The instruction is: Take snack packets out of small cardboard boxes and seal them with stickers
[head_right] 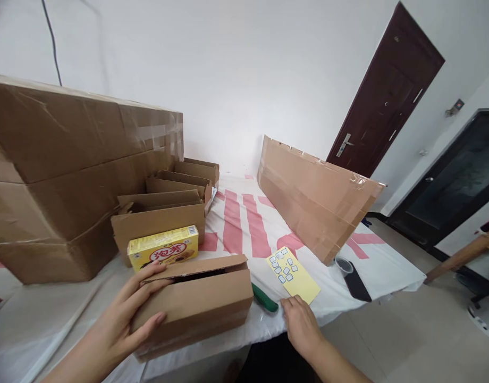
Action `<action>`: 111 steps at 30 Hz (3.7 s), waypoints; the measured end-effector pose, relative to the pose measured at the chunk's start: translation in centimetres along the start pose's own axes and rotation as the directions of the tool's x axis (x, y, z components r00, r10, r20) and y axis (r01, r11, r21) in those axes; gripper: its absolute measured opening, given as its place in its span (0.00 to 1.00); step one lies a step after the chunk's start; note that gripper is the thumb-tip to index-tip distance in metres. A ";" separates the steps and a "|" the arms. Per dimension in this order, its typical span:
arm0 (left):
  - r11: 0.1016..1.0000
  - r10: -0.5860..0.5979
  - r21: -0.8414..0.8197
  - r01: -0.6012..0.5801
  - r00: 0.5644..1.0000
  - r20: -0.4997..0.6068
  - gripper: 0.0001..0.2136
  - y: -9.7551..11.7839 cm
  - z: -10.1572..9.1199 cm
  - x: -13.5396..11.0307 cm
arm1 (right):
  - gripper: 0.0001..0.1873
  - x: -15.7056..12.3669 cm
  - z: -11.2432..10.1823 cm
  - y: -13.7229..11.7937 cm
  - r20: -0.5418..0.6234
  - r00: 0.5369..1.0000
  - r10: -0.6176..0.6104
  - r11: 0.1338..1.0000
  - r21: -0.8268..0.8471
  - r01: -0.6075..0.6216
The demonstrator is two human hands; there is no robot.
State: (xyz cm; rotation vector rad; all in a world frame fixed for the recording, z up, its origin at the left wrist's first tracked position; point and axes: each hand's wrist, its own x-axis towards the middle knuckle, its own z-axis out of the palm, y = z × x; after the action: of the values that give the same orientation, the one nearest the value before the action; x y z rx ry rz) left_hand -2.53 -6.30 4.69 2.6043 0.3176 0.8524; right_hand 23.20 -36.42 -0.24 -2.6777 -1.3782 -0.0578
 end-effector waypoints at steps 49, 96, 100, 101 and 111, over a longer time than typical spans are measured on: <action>0.999 -0.014 -0.037 0.013 0.999 -0.031 0.16 0.2 0.3 0.1 | 0.15 14.7 0.8 4.8 0.061 0.979 0.195 0.978 -0.093 -0.189; 0.880 -0.180 -0.447 0.162 0.984 0.001 0.19 0.5 -0.7 -0.1 | 0.10 14.3 -2.4 4.8 0.097 0.985 0.145 0.947 0.275 -0.166; 0.652 -0.221 -0.749 0.115 0.974 -0.043 0.16 -0.1 -1.4 -0.1 | 0.21 12.4 -3.9 2.0 -0.079 0.995 0.059 0.934 0.357 -0.027; 0.617 -0.238 -0.779 0.110 0.970 -0.052 0.14 -0.3 -1.5 -0.1 | 0.23 11.7 -4.2 1.1 -0.119 0.992 0.031 0.917 0.398 0.019; 0.699 -0.274 -0.702 0.140 0.958 -0.083 0.11 -0.7 -1.6 -0.1 | 0.17 6.8 -6.6 -3.8 -0.355 0.902 -0.248 0.843 0.380 0.381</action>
State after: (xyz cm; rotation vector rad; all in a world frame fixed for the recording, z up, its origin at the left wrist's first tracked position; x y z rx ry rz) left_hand -3.62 -5.30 5.53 1.7546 0.2681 0.9091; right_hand 24.21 -29.65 7.32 -1.9611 -1.5064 -0.1484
